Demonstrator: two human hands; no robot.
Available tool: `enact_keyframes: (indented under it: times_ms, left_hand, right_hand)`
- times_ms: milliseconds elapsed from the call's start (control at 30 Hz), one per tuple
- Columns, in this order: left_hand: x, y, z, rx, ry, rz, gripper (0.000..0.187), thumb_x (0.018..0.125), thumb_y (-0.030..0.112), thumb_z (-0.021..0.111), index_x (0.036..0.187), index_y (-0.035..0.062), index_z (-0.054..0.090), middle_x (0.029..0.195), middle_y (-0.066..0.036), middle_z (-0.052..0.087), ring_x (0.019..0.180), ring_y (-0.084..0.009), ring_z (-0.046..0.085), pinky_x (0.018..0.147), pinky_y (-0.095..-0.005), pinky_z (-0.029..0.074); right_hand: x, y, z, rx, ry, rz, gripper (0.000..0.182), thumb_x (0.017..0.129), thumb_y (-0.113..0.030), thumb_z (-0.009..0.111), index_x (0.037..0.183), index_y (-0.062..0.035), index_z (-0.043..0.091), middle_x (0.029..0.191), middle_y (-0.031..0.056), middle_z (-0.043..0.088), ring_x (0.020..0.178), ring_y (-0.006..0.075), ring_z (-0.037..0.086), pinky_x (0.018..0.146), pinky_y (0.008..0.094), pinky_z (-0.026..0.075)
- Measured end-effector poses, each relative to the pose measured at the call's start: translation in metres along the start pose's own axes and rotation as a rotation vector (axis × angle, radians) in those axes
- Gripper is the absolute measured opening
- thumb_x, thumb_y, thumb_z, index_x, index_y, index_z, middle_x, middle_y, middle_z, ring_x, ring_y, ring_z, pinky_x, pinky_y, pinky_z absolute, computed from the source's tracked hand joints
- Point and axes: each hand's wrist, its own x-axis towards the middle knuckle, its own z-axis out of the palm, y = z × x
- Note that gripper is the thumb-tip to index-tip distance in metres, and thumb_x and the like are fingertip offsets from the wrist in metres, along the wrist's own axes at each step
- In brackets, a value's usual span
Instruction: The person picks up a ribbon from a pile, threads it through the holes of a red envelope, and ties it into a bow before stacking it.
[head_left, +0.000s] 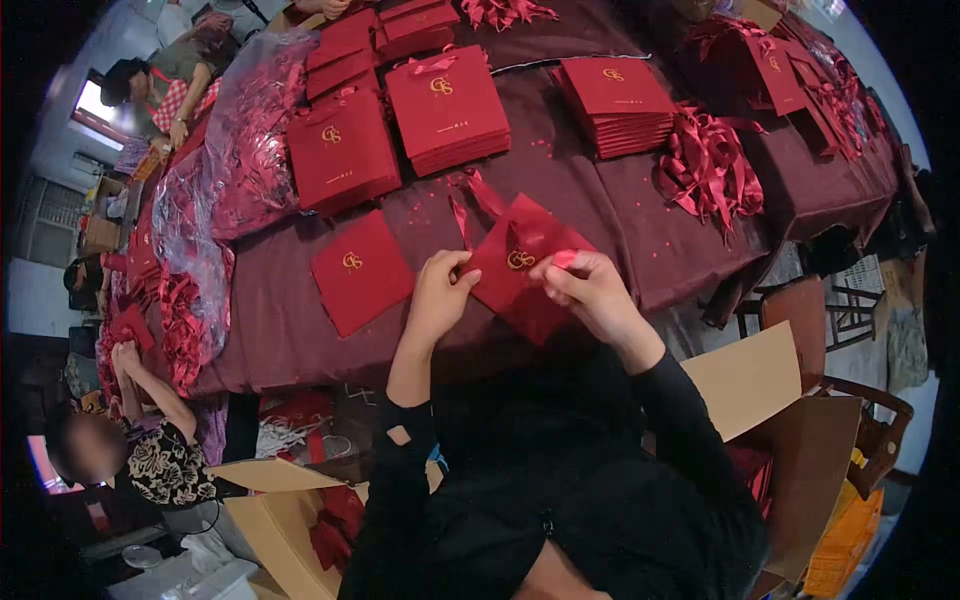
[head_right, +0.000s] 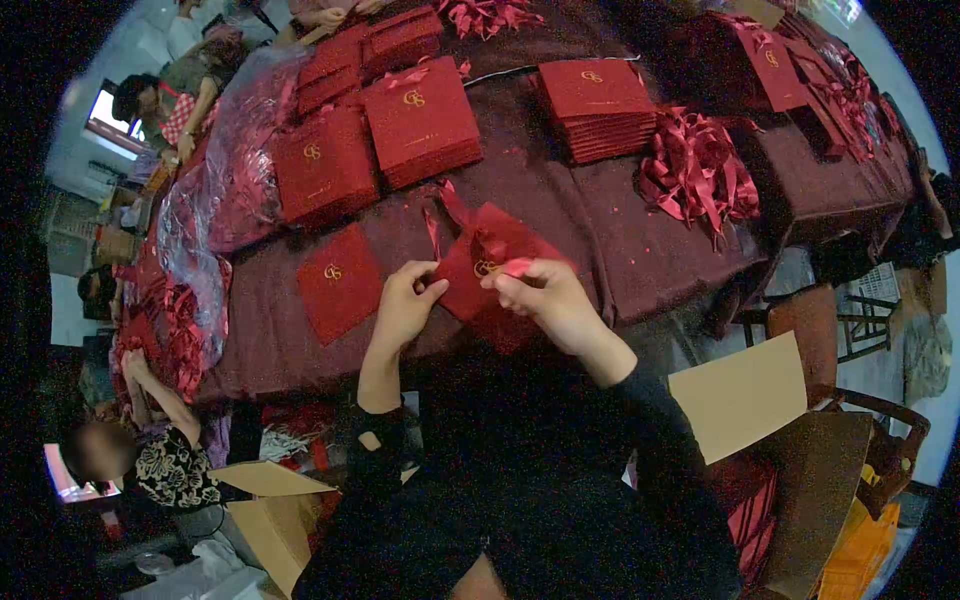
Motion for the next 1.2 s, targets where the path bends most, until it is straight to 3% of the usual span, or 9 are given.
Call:
enact_keyframes:
  times_ms: [167,267,333,400,500,700,767,1033,1200]
  left_hand:
    - [0.002,0.01,-0.009,-0.214,-0.094,-0.122,0.024,0.083,0.01,0.068,0.105,-0.0004,0.066,0.081,-0.002,0.063,0.065,-0.0081,0.046,0.058,-0.0267,0.041]
    - [0.002,0.01,-0.009,-0.22,-0.079,-0.123,0.022,0.083,0.008,0.068,0.103,0.0001,0.067,0.077,0.001,0.062,0.063,-0.0064,0.044,0.057,-0.0254,0.041]
    - [0.002,0.008,-0.008,-0.22,-0.077,-0.111,0.023,0.083,0.009,0.068,0.104,0.0001,0.067,0.077,0.001,0.062,0.063,-0.0065,0.045,0.057,-0.0254,0.041]
    - [0.002,0.003,-0.005,-0.22,-0.075,-0.1,0.023,0.083,0.009,0.068,0.105,0.0001,0.067,0.078,0.001,0.062,0.064,-0.0067,0.045,0.058,-0.0253,0.041]
    - [0.002,-0.003,0.0,-0.217,0.034,-0.074,0.025,0.073,0.008,0.072,0.097,0.0006,0.069,0.076,-0.008,0.066,0.061,-0.013,0.049,0.059,-0.0279,0.043]
    - [0.001,-0.003,-0.001,-0.281,0.006,-0.123,0.028,0.072,0.01,0.073,0.098,0.0004,0.069,0.078,-0.01,0.065,0.062,-0.015,0.051,0.059,-0.0295,0.044]
    - [0.001,-0.013,0.004,-0.272,-0.022,-0.093,0.029,0.081,0.009,0.07,0.108,-0.0021,0.066,0.079,0.001,0.06,0.065,-0.0063,0.044,0.057,-0.0245,0.04]
    - [-0.002,-0.004,0.004,-0.214,0.004,-0.109,0.028,0.08,0.008,0.069,0.107,-0.0019,0.066,0.077,0.0,0.059,0.064,-0.0073,0.044,0.056,-0.0256,0.04]
    - [-0.005,0.005,0.001,-0.163,0.055,-0.065,0.029,0.079,0.008,0.069,0.107,-0.0003,0.066,0.078,-0.004,0.061,0.065,-0.0109,0.046,0.059,-0.0271,0.042]
  right_hand:
    - [0.039,0.033,0.019,-0.439,0.181,-0.241,0.015,0.087,-0.01,0.066,0.096,0.0018,0.066,0.084,0.0043,0.067,0.075,0.0084,0.06,0.067,0.0227,0.047]
    - [0.045,0.049,0.013,-0.411,0.192,-0.221,0.012,0.086,-0.009,0.066,0.092,0.0013,0.066,0.087,0.0072,0.069,0.077,0.0115,0.063,0.067,0.0267,0.049]
    - [0.047,0.054,0.012,-0.377,0.205,-0.23,0.012,0.085,-0.009,0.066,0.091,0.001,0.065,0.087,0.0088,0.069,0.078,0.0138,0.065,0.068,0.0284,0.05]
    - [0.048,0.054,0.011,-0.611,0.185,-0.299,0.014,0.082,-0.009,0.067,0.089,0.0024,0.064,0.086,0.0136,0.069,0.078,0.0208,0.067,0.068,0.0314,0.05]
    - [0.045,0.044,0.019,-0.701,0.176,-0.317,0.016,0.08,-0.01,0.068,0.088,0.0031,0.064,0.084,0.0166,0.067,0.078,0.0259,0.067,0.067,0.0334,0.05]
    - [0.049,0.055,0.024,-0.796,0.275,-0.305,0.017,0.078,-0.013,0.069,0.084,0.0019,0.064,0.077,0.0168,0.066,0.069,0.0264,0.066,0.06,0.0349,0.049]
    - [0.051,0.06,0.02,-0.801,0.269,-0.34,0.017,0.078,-0.014,0.069,0.084,0.0019,0.064,0.076,0.0169,0.066,0.066,0.0262,0.065,0.058,0.035,0.048]
    - [0.051,0.063,0.028,-0.833,0.327,-0.365,0.017,0.077,-0.016,0.068,0.079,0.0004,0.063,0.066,0.0169,0.062,0.054,0.025,0.061,0.051,0.0358,0.045]
    - [0.051,0.059,0.036,-0.911,0.38,-0.417,0.017,0.076,-0.015,0.066,0.076,0.0006,0.059,0.064,0.0188,0.06,0.057,0.0336,0.061,0.052,0.0408,0.046]
